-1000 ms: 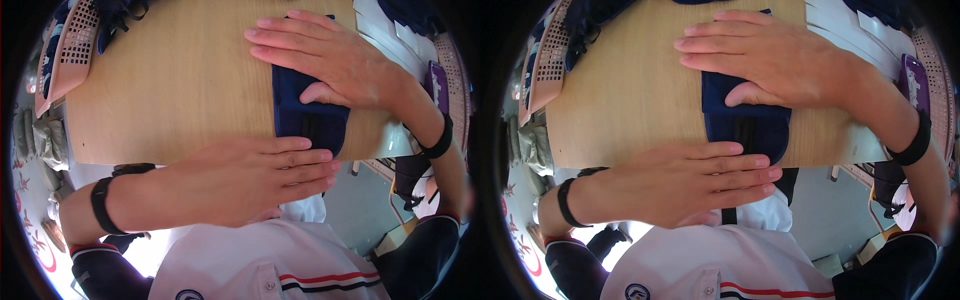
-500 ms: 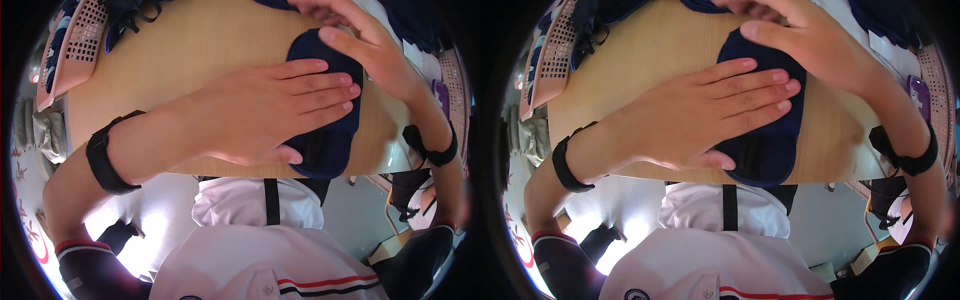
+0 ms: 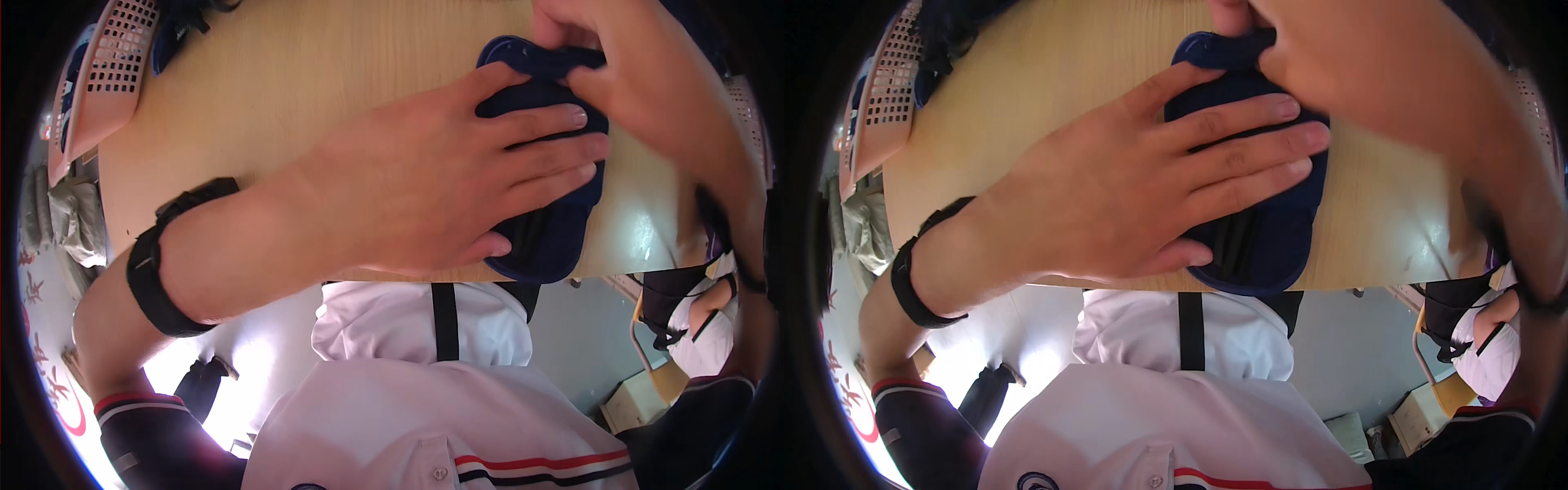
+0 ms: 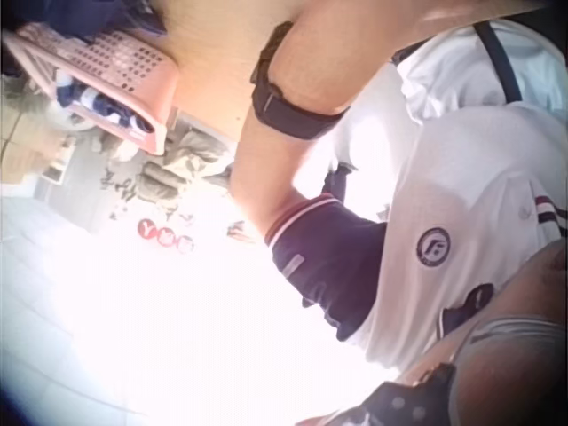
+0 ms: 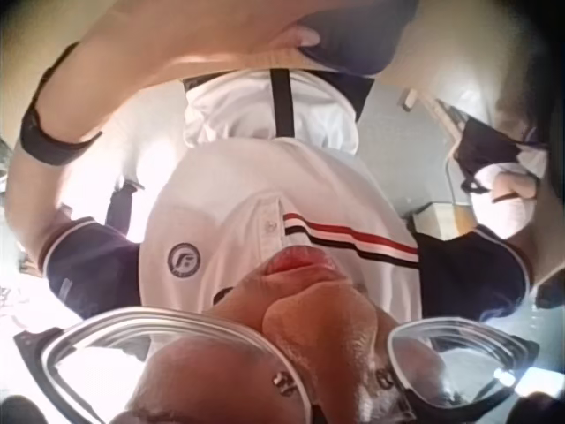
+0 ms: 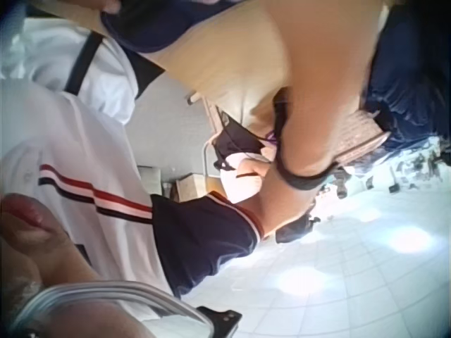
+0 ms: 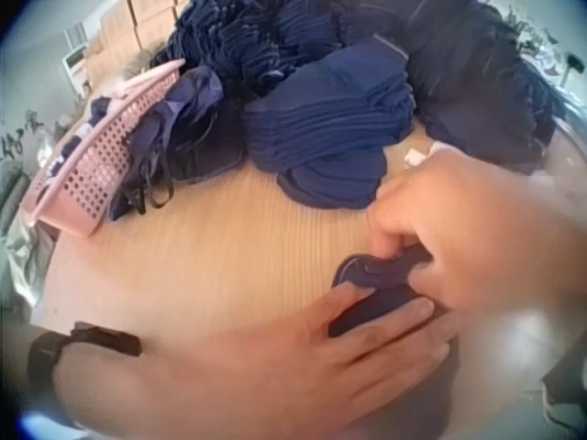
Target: Folding blue socks and securing them with a paper band.
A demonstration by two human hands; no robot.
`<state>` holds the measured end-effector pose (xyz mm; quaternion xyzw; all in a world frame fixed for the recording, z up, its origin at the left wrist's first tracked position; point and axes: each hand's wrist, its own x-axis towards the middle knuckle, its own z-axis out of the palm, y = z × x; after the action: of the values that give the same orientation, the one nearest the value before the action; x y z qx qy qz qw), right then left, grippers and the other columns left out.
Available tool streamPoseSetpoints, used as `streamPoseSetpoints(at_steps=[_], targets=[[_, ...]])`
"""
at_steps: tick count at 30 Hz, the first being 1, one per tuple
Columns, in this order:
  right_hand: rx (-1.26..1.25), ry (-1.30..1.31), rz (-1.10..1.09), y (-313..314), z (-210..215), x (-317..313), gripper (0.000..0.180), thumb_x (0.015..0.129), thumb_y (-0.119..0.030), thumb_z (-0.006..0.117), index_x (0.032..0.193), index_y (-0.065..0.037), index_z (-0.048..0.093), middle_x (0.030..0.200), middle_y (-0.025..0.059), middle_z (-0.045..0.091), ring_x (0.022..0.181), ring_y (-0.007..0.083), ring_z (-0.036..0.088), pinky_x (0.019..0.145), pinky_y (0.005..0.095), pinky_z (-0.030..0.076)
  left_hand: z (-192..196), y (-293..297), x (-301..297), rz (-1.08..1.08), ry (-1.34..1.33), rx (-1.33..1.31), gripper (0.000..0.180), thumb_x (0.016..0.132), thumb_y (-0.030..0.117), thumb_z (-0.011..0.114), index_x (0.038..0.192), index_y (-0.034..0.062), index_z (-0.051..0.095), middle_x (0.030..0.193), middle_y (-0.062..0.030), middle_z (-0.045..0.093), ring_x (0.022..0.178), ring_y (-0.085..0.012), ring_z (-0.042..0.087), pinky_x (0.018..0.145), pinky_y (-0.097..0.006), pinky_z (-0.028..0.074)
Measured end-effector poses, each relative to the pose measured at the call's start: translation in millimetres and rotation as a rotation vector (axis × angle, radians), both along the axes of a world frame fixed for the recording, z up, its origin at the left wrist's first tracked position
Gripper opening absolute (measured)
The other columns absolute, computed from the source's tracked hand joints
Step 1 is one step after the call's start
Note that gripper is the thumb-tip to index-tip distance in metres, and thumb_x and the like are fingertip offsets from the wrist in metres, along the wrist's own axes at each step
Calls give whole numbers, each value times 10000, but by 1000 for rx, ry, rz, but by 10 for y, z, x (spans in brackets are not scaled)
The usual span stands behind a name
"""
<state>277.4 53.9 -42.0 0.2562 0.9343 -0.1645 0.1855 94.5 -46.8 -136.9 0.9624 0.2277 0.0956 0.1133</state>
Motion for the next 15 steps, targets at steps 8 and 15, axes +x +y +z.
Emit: streamPoseSetpoints(at_steps=[8,15], targets=[[662,448,39,-993,-632,328,375,772,55,659,1145,85,685,1057,152,676,1001,340,681,856,363,580,-260,-41,-78,-22,-247,28,557,878,421,687,1359,155,597,1369,51,602,1337,-135,477,1163,-361,332],[366,365,-87,-853,-374,454,381,789,75,637,1165,30,683,1048,103,707,988,291,716,865,338,578,-299,197,-52,-247,-184,184,785,730,420,745,1434,154,519,1530,64,466,1397,-162,441,1217,-439,293]])
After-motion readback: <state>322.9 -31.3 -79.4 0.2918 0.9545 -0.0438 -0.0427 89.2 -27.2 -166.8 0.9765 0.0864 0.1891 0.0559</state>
